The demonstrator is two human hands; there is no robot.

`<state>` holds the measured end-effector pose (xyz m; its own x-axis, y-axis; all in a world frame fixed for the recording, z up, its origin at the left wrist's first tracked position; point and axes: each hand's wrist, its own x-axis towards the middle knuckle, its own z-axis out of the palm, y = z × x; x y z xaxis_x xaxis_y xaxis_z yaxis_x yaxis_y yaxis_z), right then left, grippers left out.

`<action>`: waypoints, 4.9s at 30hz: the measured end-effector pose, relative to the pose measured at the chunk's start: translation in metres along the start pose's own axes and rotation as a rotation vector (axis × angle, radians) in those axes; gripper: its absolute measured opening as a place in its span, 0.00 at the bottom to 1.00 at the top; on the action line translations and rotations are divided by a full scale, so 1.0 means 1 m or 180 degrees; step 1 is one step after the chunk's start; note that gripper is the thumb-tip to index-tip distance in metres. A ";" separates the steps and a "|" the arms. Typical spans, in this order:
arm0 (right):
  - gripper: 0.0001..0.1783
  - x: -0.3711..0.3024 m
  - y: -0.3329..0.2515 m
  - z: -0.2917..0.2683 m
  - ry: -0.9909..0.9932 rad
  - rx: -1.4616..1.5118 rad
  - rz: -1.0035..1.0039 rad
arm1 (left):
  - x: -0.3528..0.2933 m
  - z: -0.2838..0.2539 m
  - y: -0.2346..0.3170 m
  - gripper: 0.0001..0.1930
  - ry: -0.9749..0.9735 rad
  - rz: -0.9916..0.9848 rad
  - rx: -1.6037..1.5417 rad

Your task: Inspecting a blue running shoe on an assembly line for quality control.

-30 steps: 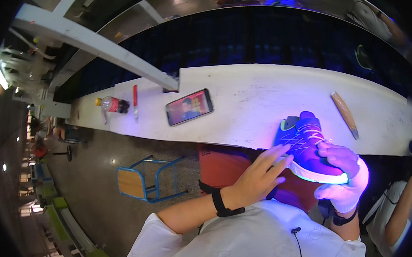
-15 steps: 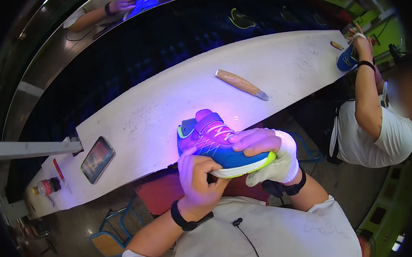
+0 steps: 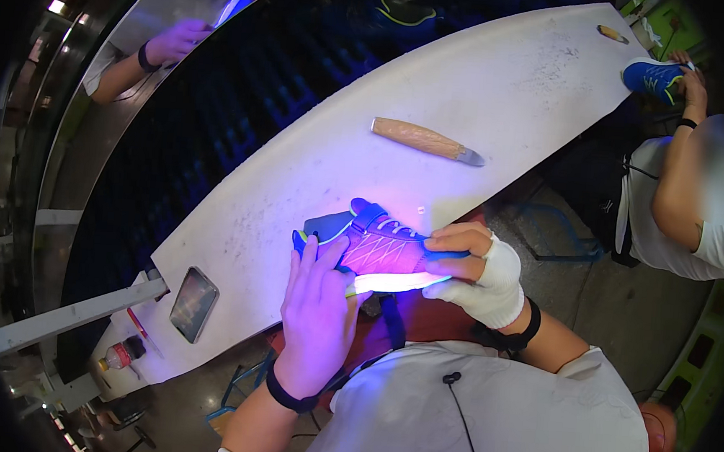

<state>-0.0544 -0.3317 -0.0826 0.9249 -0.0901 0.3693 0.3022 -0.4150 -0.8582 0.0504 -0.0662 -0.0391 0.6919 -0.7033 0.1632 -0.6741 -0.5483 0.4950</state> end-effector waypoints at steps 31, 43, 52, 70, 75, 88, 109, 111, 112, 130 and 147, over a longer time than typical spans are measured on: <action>0.18 0.160 -0.075 0.110 -0.0673 0.3406 -0.0291 | -0.019 -0.119 -0.026 0.44 0.0300 -0.1079 -0.1405; 0.19 0.195 -0.090 0.104 -0.1712 0.2842 0.0829 | 0.013 -0.115 -0.018 0.39 0.0675 -0.1300 -0.1049; 0.23 0.182 -0.067 0.051 -0.1172 0.2543 -0.0017 | 0.058 -0.105 0.031 0.40 0.0340 -0.0540 0.0328; 0.62 0.049 -0.111 0.021 -0.0958 0.0132 -0.1322 | -0.004 -0.140 0.040 0.31 -0.0412 0.1298 0.0743; 0.64 0.036 -0.074 0.065 -0.1000 -0.0928 0.0024 | -0.079 -0.097 0.038 0.42 0.0207 -0.1138 -0.1920; 0.45 0.059 -0.037 0.072 -0.1777 -0.0378 0.0483 | -0.112 -0.063 0.026 0.33 0.0905 -0.2261 -0.1622; 0.34 0.175 -0.075 -0.027 0.0359 -0.1864 -0.3126 | -0.078 -0.079 -0.018 0.48 0.1919 -0.0047 -0.3623; 0.37 0.254 -0.126 -0.069 0.0889 -0.2168 -0.3098 | -0.069 -0.060 -0.049 0.44 0.1948 -0.0892 -0.1915; 0.39 0.295 -0.155 -0.085 0.1429 -0.2543 -0.3269 | -0.067 -0.048 -0.065 0.44 0.1943 -0.0791 -0.1907; 0.28 0.363 0.036 0.098 -0.1636 -0.4050 -0.1107 | -0.071 0.020 -0.108 0.28 0.1236 -0.0886 0.0721; 0.15 0.302 -0.098 0.093 -0.2399 -0.2569 -0.3394 | -0.061 -0.008 -0.072 0.51 0.1583 -0.0516 0.1398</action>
<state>0.2167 -0.2344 0.0796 0.3394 0.9206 0.1932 0.9080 -0.3743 0.1881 0.0588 0.0196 -0.0776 0.7589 -0.3627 0.5409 -0.5216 -0.8359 0.1712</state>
